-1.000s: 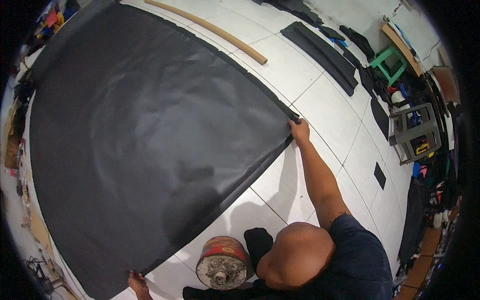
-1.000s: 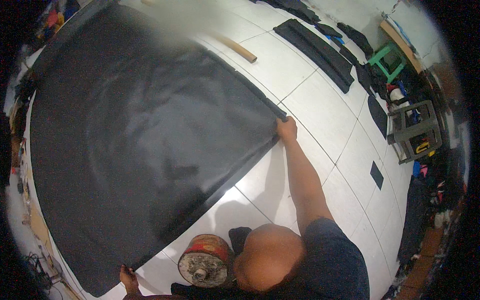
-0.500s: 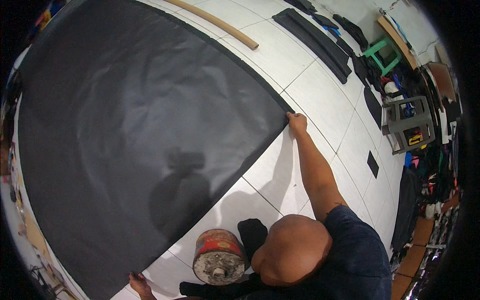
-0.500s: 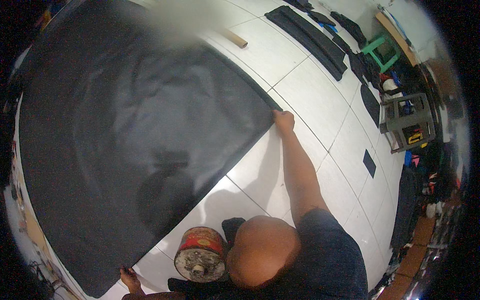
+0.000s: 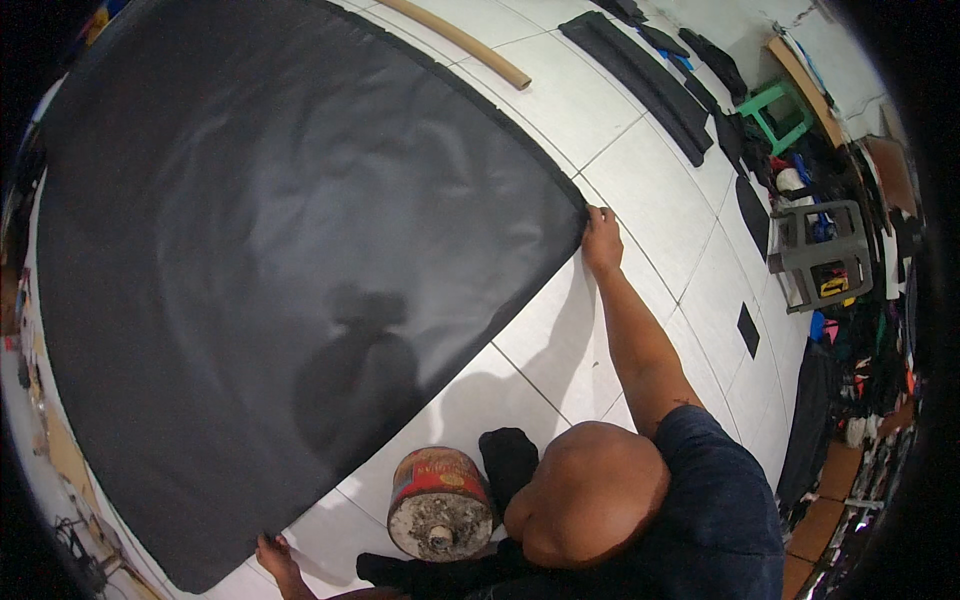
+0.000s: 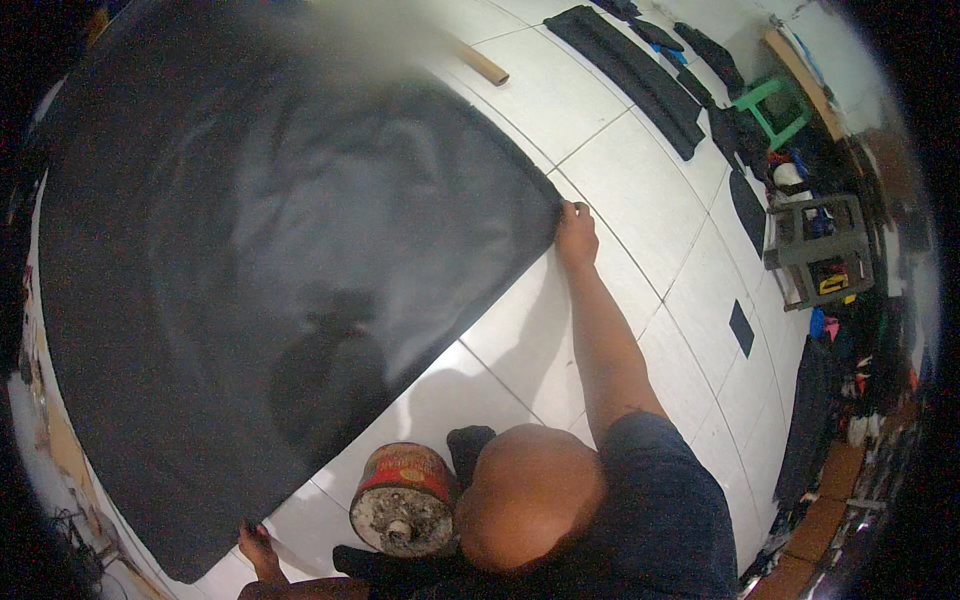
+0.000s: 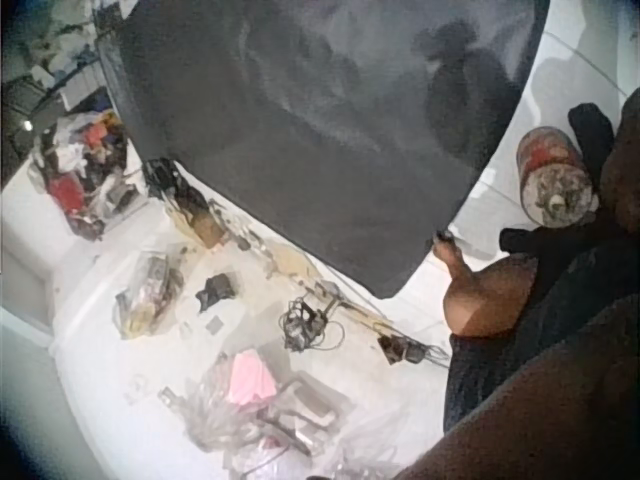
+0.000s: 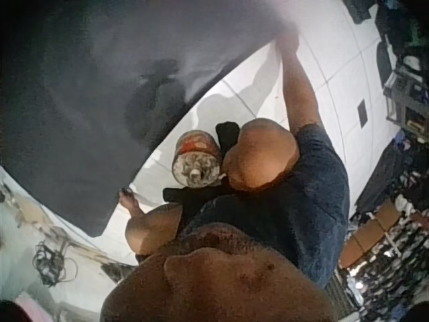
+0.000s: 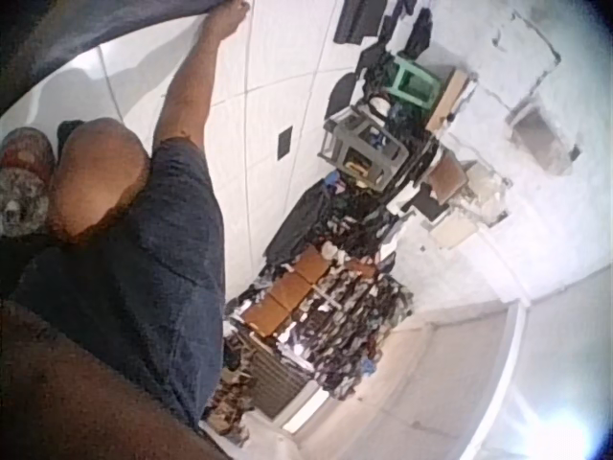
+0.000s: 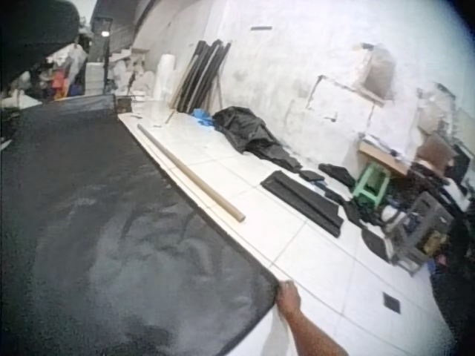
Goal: The person unrolls and spreads a black sheet on the floor, measures and aligns it using a wooden stick, cuts the sheet with scissors, and folds the cut material.
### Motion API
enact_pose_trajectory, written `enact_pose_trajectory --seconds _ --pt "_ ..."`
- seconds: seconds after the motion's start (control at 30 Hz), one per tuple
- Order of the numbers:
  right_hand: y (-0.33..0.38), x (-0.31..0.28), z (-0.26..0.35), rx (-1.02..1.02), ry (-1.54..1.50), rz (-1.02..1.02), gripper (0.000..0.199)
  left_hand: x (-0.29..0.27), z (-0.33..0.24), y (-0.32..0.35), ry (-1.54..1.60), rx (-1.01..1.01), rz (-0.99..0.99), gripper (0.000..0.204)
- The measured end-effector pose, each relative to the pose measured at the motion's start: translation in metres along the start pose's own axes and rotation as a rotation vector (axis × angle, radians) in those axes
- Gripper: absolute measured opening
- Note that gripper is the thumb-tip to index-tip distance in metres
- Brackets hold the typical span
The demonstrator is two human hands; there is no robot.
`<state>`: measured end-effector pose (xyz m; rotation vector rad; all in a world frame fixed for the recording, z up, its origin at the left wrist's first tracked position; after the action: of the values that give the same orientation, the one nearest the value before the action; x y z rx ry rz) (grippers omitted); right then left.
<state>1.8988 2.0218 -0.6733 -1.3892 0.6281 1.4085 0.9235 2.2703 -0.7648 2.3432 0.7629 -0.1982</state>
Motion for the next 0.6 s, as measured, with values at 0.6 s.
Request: enact_pose_trajectory --seconds 0.6 --pt "0.265 -0.049 0.261 -0.962 -0.312 0.371 0.043 0.005 -0.010 0.001 -0.041 0.071 0.013 0.019"
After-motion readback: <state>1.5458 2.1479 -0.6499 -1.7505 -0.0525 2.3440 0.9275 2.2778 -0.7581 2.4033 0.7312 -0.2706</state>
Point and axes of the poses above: each hand's wrist, its own y-axis away from the middle knuckle, its own x-axis out of the palm, z = x × y, the point moved 10 cm from there along -y, towards the middle knuckle, and after that the axes turned 8 degrees about -z, right-handed, at the moved point
